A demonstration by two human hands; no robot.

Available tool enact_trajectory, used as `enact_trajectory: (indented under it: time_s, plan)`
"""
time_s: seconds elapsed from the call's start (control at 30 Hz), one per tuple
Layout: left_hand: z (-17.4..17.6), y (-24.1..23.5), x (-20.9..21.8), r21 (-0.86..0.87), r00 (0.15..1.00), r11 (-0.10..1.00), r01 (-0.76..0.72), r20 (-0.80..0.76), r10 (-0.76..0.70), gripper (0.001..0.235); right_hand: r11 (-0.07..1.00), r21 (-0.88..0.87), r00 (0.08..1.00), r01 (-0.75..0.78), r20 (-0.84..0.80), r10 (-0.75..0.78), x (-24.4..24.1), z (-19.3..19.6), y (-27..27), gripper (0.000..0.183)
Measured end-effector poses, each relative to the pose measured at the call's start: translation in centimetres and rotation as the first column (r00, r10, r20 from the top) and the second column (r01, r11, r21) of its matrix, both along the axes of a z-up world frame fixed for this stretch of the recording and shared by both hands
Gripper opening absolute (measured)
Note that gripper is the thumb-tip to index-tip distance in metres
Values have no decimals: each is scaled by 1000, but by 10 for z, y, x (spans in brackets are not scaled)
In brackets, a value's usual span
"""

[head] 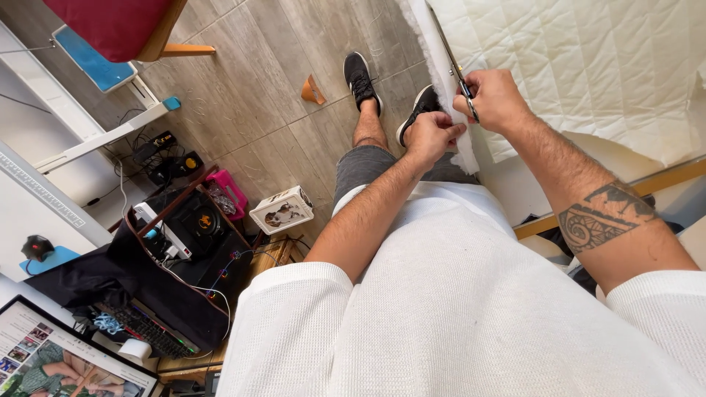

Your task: Trimming excess quilted fabric using scissors on a workshop table.

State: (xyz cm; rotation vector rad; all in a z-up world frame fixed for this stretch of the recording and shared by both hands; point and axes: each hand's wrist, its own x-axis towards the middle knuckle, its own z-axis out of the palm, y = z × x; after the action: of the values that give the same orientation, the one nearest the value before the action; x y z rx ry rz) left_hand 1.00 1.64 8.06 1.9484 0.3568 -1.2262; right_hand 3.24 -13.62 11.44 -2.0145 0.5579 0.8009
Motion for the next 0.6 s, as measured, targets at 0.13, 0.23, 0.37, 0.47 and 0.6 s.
enact_trajectory:
  time_s: [0.13,0.23,0.37,0.47,0.6]
  plan:
    - [15,6,6,17,1000,1000,18,7,-18,26,998,-40,999,-40,13,40,3,8,7,6]
    - [9,10,8,19,999,999,35,-3,-35,30,999,-44,999,-28,-19,27,4,7,7,5]
    - [-40,16,16,-280,990,950,-139,-73,123,41,1000,14,999,25,-30,-24,6,9,7,4]
    - [-35,17,59,-460,883,755,-467,-202,423,83,999,29,1000,19,1,-19,1,2,6,6]
    - [-40,2,113,-467,780,666,-582,-87,620,112,999,32,999,43,10,-43,2,6,13,8]
